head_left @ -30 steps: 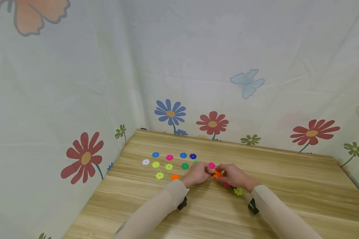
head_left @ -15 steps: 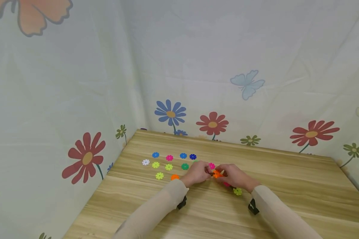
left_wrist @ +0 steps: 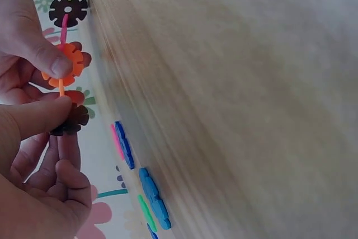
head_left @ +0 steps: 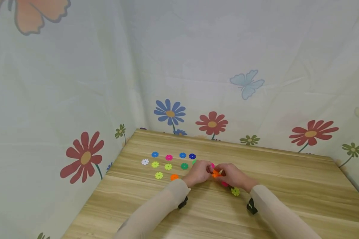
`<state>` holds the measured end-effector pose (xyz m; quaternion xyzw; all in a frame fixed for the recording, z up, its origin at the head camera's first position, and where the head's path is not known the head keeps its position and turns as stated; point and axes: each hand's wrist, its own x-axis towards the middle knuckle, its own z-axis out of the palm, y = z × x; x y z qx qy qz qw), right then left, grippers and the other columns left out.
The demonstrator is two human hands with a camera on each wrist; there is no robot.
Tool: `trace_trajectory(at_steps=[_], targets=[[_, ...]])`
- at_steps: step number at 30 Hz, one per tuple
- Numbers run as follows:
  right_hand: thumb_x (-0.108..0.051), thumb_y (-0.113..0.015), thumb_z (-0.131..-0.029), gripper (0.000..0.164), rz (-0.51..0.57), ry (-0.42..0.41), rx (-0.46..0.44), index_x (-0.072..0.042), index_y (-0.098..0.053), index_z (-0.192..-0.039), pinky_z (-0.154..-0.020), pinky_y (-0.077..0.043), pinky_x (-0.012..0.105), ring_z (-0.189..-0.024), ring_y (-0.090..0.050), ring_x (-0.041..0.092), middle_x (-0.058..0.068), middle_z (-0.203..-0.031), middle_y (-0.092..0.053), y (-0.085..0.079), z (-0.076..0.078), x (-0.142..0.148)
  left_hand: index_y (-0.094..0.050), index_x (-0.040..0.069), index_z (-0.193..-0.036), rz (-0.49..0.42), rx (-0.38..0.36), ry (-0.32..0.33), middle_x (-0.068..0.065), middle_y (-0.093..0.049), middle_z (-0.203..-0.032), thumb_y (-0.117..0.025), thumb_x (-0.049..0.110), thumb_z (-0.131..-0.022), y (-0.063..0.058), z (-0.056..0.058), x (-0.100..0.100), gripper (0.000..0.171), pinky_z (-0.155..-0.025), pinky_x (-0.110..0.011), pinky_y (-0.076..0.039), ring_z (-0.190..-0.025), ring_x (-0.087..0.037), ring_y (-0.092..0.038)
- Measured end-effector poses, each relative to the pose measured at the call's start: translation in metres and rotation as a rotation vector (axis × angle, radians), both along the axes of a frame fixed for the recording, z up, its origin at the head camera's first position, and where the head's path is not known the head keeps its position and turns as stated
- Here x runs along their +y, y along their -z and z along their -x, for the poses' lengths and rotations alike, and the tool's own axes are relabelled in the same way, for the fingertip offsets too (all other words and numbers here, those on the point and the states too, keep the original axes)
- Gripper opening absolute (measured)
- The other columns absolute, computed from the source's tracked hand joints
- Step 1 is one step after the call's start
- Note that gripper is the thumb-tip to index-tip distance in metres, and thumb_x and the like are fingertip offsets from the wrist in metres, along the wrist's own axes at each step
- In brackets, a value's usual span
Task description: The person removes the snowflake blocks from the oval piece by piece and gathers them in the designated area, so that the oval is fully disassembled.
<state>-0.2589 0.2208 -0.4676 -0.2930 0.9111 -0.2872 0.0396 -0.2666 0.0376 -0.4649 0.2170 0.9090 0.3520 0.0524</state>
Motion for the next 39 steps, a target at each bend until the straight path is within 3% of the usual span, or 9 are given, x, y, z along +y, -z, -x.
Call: trace_trajectory(at_steps=[16,28,35,39], targets=[[-0.016,-0.074,-0.083,0.027,0.016,-0.007,-0.007,-0.005,-0.066,-0.106,-0.060,-0.048,0.022,-0.068,-0.055,0.009,0.002,-0.096,-0.066,-0.002,0.001,-0.001,-0.063,0.016,-0.072,-0.006,0.024,-0.034,0.009,-0.060,-0.074,-0.074,0.001,-0.079,0.002,0.001,-0.001,0.019,-0.063,-0.018,-0.047,-0.069,-0.006,-0.054],[-0.019,-0.075,-0.082,0.030,-0.003,0.035,-0.018,-0.005,-0.066,-0.108,-0.067,-0.050,0.025,-0.075,-0.058,0.010,0.005,-0.102,-0.066,0.001,0.004,0.002,-0.063,0.013,-0.073,0.006,0.043,0.003,0.006,-0.060,-0.072,-0.068,-0.006,-0.078,0.000,0.002,-0.007,0.020,-0.060,-0.019,-0.045,-0.067,-0.008,-0.052],[-0.022,-0.074,-0.083,0.033,-0.015,0.055,-0.053,-0.005,-0.066,-0.110,-0.070,-0.050,0.027,-0.078,-0.058,0.011,0.006,-0.106,-0.066,0.004,0.005,0.006,-0.061,0.012,-0.075,-0.069,0.008,0.065,0.006,-0.061,-0.074,-0.073,0.003,-0.080,-0.003,0.004,-0.024,0.016,-0.061,-0.020,-0.046,-0.067,-0.006,-0.054],[-0.022,-0.074,-0.083,0.033,-0.031,0.075,-0.062,-0.005,-0.066,-0.110,-0.071,-0.050,0.028,-0.079,-0.058,0.010,0.005,-0.106,-0.065,0.004,0.005,0.008,-0.061,0.012,-0.076,-0.098,-0.031,0.063,0.007,-0.059,-0.071,-0.076,0.008,-0.080,-0.004,0.008,-0.038,0.016,-0.061,-0.021,-0.046,-0.066,-0.007,-0.054]])
